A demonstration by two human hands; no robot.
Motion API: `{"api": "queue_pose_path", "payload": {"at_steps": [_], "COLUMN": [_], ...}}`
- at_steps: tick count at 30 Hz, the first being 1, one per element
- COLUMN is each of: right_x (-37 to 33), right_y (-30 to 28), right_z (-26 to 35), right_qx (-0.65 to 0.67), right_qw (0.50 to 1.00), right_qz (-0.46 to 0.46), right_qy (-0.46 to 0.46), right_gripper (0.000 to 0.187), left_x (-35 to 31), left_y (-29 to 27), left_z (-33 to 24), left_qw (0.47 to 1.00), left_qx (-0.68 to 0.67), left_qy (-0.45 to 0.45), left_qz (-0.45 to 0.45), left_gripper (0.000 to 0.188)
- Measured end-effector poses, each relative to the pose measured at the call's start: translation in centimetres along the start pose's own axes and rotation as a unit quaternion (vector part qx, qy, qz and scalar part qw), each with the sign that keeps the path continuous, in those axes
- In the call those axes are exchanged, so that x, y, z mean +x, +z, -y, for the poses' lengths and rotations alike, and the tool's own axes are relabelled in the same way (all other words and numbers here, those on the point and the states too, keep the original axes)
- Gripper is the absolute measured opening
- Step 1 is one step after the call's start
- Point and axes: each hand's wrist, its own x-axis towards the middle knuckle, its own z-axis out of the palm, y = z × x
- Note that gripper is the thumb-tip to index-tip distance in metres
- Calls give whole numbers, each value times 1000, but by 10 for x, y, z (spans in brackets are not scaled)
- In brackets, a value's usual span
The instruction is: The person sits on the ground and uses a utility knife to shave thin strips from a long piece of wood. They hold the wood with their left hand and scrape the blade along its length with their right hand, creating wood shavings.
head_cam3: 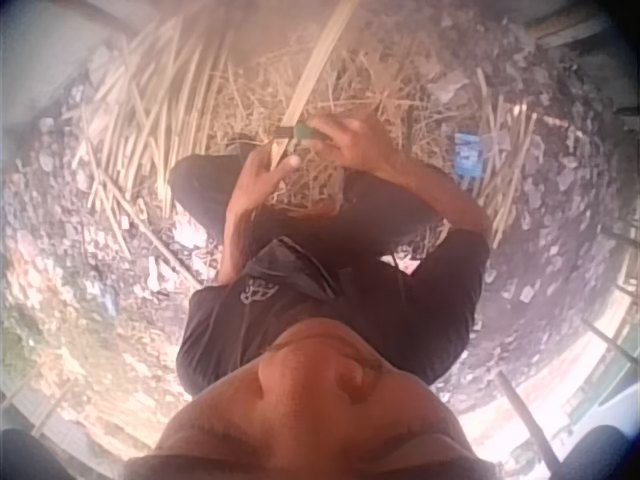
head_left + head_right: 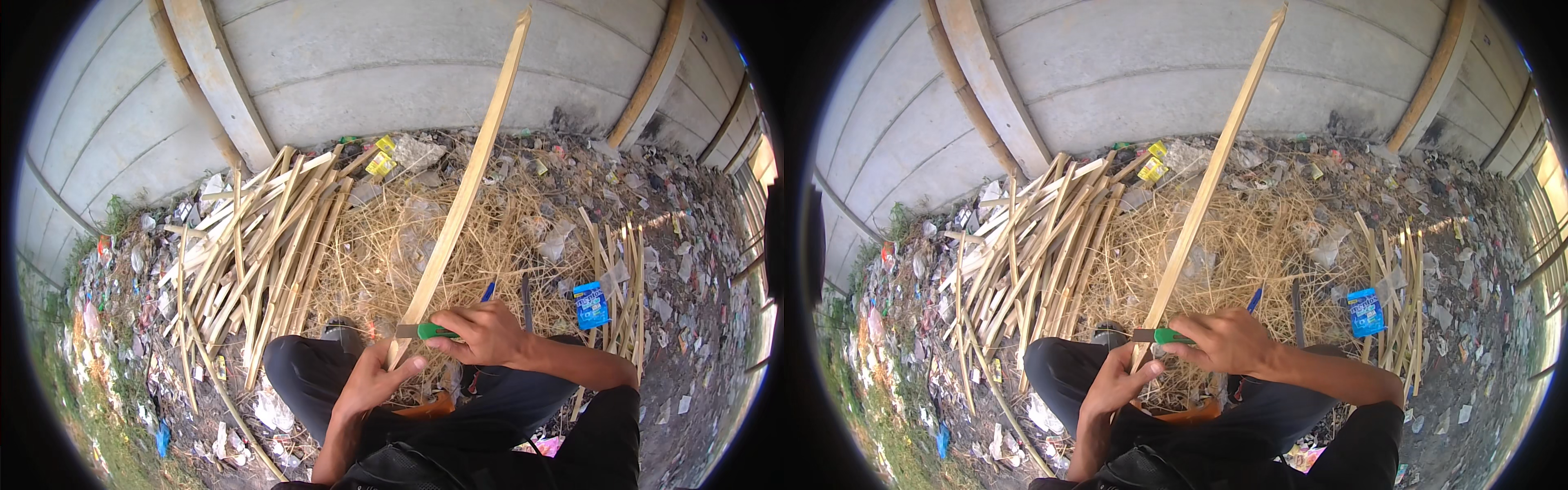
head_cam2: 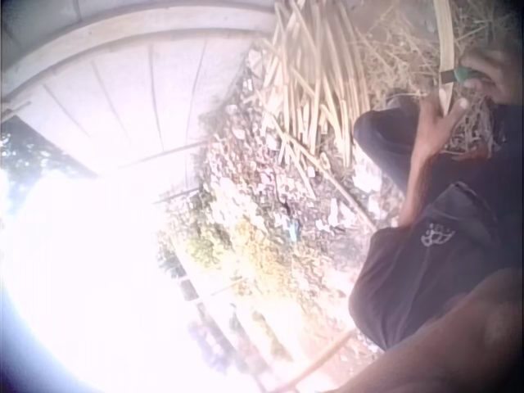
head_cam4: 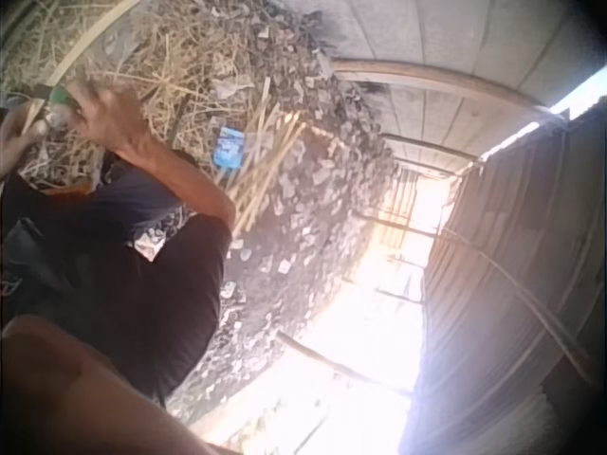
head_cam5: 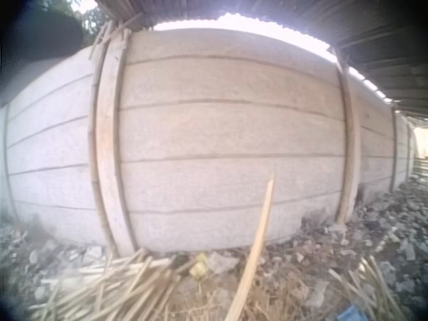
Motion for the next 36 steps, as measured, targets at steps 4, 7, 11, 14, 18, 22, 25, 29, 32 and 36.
{"api": "queue_pose_path", "payload": {"at_steps": [4, 7, 11, 14, 18, 22, 25, 29, 32, 36], "right_x": [-1, -3, 0, 0, 4, 6, 6, 12, 4, 4], "right_y": [4, 3, -6, -7, -11, -8, -8, -37, -35, -29], "right_z": [0, -2, -3, -3, -13, -15, -17, -51, -57, -69], "right_qx": [-1, -7, 1, -27, -23, -30, -60, -82, -71, -91], "right_qw": [1000, 999, 998, 996, 996, 996, 995, 975, 975, 981], "right_qz": [-24, -11, -1, 11, -27, -48, -41, -92, -104, -97], "right_qy": [-2, 33, 58, 86, 88, 63, 72, 185, 183, 144], "right_gripper": [31, 32, 32, 32, 31, 31, 32, 32, 33, 34], "left_x": [8, 10, 10, 12, 9, 8, 7, -5, -18, -25], "left_y": [2, 4, 12, 11, 6, 4, -2, -7, -11, -19], "left_z": [8, 0, -4, 0, 9, -4, 15, 25, 17, 27], "left_qw": [999, 996, 995, 992, 990, 983, 976, 980, 977, 982], "left_qx": [43, 85, 81, 106, 122, 162, 197, 185, 190, 163], "left_qy": [3, -19, -16, -22, -26, -49, -37, -30, -56, -39], "left_qz": [-10, -17, -47, -58, -68, -72, -81, -74, -77, -89], "left_gripper": [41, 41, 34, 36, 39, 38, 39, 43, 51, 52]}}
